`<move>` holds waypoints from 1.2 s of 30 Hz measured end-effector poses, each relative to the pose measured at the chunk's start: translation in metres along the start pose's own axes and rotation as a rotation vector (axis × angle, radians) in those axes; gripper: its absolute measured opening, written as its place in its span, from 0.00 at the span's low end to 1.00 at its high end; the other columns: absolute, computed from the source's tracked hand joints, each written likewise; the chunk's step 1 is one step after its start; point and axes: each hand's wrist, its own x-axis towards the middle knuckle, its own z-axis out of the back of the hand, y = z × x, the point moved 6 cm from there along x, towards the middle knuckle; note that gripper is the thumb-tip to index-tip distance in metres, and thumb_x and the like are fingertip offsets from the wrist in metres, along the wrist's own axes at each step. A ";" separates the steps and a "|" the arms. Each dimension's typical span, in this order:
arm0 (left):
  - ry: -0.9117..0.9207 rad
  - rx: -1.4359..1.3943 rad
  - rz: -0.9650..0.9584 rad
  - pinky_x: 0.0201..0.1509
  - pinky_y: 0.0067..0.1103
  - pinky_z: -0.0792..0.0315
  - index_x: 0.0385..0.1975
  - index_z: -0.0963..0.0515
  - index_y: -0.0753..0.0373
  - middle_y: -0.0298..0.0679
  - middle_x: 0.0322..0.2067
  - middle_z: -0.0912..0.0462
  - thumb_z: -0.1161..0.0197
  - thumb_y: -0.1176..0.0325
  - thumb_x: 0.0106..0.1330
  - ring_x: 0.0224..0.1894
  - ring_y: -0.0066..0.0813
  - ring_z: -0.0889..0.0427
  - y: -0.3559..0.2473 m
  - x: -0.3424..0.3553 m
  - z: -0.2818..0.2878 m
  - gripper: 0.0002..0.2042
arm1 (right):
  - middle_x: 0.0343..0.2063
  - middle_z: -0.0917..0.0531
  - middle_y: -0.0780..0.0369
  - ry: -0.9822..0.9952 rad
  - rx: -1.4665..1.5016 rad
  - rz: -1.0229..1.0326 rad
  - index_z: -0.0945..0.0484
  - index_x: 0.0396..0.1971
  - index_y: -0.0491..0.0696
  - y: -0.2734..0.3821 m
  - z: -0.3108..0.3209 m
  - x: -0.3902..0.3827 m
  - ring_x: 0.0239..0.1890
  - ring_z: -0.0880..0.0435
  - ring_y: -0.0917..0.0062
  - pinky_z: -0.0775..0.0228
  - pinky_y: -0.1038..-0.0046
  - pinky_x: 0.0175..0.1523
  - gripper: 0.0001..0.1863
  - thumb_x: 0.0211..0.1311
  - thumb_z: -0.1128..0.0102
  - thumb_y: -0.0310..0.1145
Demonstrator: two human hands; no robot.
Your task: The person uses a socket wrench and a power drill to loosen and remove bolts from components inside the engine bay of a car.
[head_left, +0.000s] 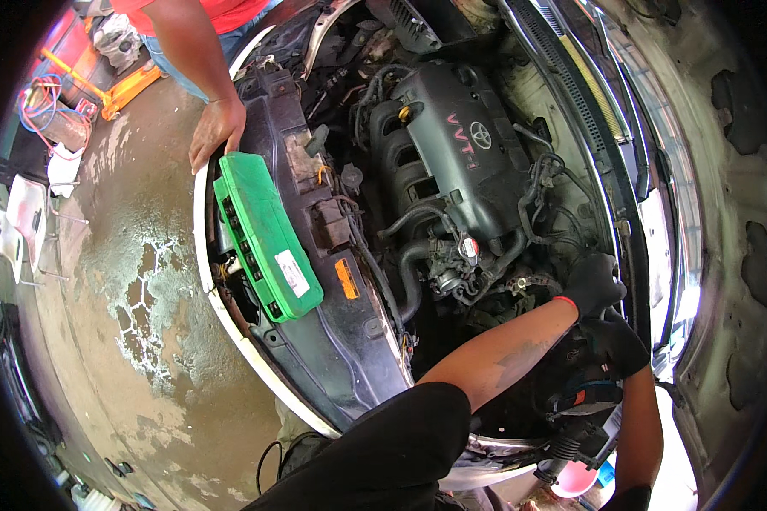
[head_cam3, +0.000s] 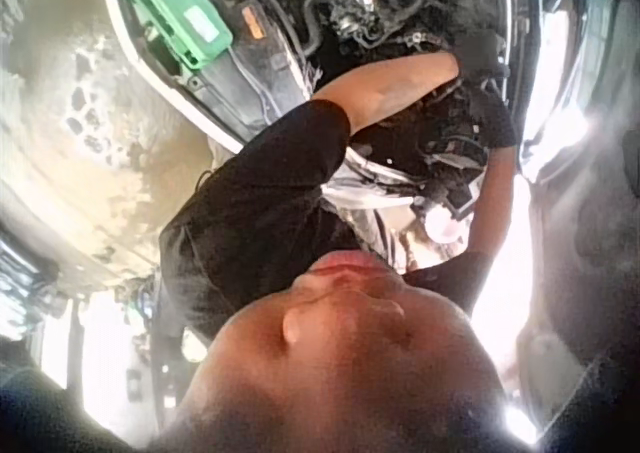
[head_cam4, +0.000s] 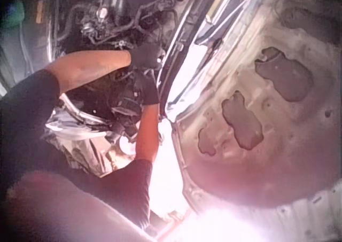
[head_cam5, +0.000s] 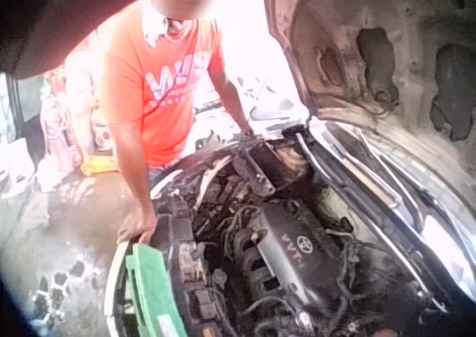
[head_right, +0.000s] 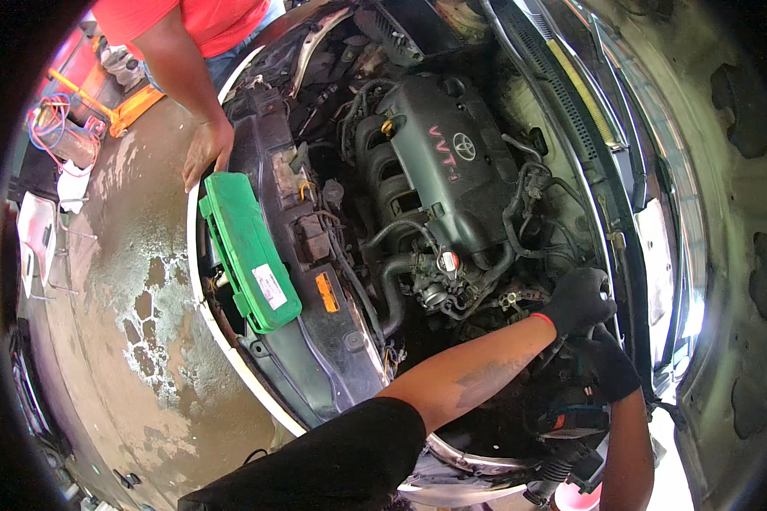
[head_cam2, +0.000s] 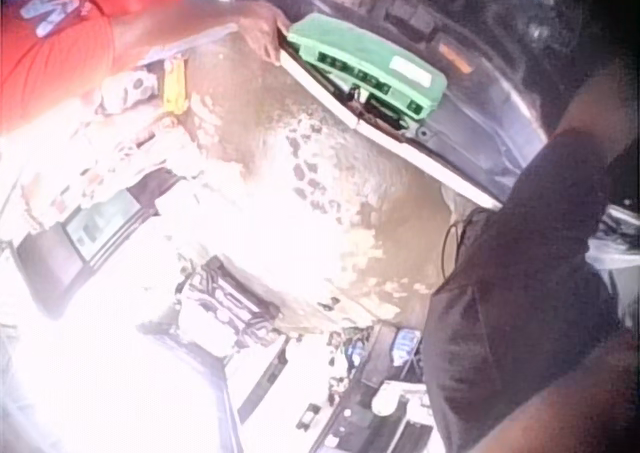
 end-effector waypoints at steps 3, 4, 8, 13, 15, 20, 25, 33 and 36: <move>-0.041 0.026 0.038 0.45 0.43 0.24 0.28 0.20 0.65 0.54 0.30 0.17 0.34 0.61 0.46 0.37 0.55 0.17 0.000 0.000 -0.006 0.14 | 0.45 0.16 0.64 0.025 0.048 -0.034 0.27 0.60 0.43 -0.001 0.001 -0.001 0.44 0.18 0.80 0.24 0.74 0.48 0.22 0.67 0.40 0.29; -0.060 0.032 0.042 0.45 0.43 0.24 0.28 0.21 0.65 0.54 0.30 0.17 0.34 0.61 0.47 0.37 0.55 0.17 -0.002 -0.002 -0.010 0.14 | 0.44 0.16 0.64 0.010 -0.028 -0.010 0.27 0.59 0.43 -0.003 0.006 -0.003 0.45 0.17 0.78 0.24 0.73 0.49 0.21 0.67 0.41 0.29; -0.235 0.107 -0.022 0.44 0.44 0.24 0.28 0.22 0.66 0.56 0.30 0.19 0.34 0.61 0.48 0.37 0.56 0.18 0.014 -0.002 -0.013 0.14 | 0.54 0.19 0.60 0.054 -0.270 0.043 0.29 0.63 0.42 0.010 -0.003 -0.001 0.56 0.21 0.73 0.29 0.70 0.61 0.22 0.70 0.45 0.28; -0.153 0.136 -0.151 0.46 0.45 0.25 0.32 0.21 0.67 0.58 0.32 0.19 0.36 0.60 0.50 0.39 0.57 0.19 0.031 0.006 -0.038 0.15 | 0.62 0.24 0.57 0.174 -0.491 0.385 0.33 0.67 0.42 -0.008 0.009 0.002 0.62 0.26 0.72 0.35 0.69 0.67 0.28 0.69 0.41 0.30; 0.081 0.180 -0.262 0.47 0.42 0.24 0.38 0.20 0.66 0.56 0.35 0.18 0.35 0.58 0.55 0.40 0.51 0.18 0.028 0.005 -0.041 0.18 | 0.59 0.22 0.56 0.186 -0.628 0.324 0.30 0.66 0.43 -0.022 0.020 -0.011 0.59 0.23 0.72 0.34 0.67 0.66 0.26 0.69 0.42 0.32; 0.338 0.082 -0.286 0.46 0.34 0.23 0.43 0.21 0.70 0.54 0.35 0.15 0.37 0.41 0.66 0.39 0.41 0.14 0.008 0.026 -0.003 0.30 | 0.47 0.19 0.61 0.190 -0.679 0.240 0.31 0.64 0.45 0.020 0.012 0.006 0.49 0.20 0.77 0.27 0.70 0.55 0.27 0.67 0.39 0.32; 0.432 0.122 -0.123 0.51 0.32 0.24 0.50 0.24 0.71 0.52 0.41 0.15 0.39 0.45 0.70 0.47 0.42 0.16 0.025 0.021 -0.008 0.29 | 0.49 0.21 0.60 0.021 0.033 -0.016 0.31 0.60 0.42 -0.012 0.002 0.016 0.47 0.23 0.78 0.28 0.72 0.53 0.31 0.60 0.30 0.36; -0.099 0.171 -0.242 0.63 0.32 0.30 0.56 0.24 0.69 0.50 0.54 0.20 0.40 0.57 0.73 0.55 0.41 0.20 0.060 -0.105 0.084 0.22 | 0.46 0.20 0.60 0.031 0.061 0.022 0.30 0.58 0.43 -0.012 0.003 0.014 0.45 0.22 0.77 0.28 0.72 0.53 0.30 0.58 0.30 0.37; -0.152 0.565 -0.156 0.63 0.38 0.31 0.46 0.19 0.66 0.48 0.51 0.18 0.40 0.62 0.73 0.56 0.48 0.22 0.096 -0.203 0.157 0.13 | 0.44 0.20 0.60 0.025 0.120 0.025 0.29 0.58 0.43 -0.015 0.001 0.006 0.43 0.22 0.77 0.28 0.72 0.52 0.29 0.59 0.31 0.37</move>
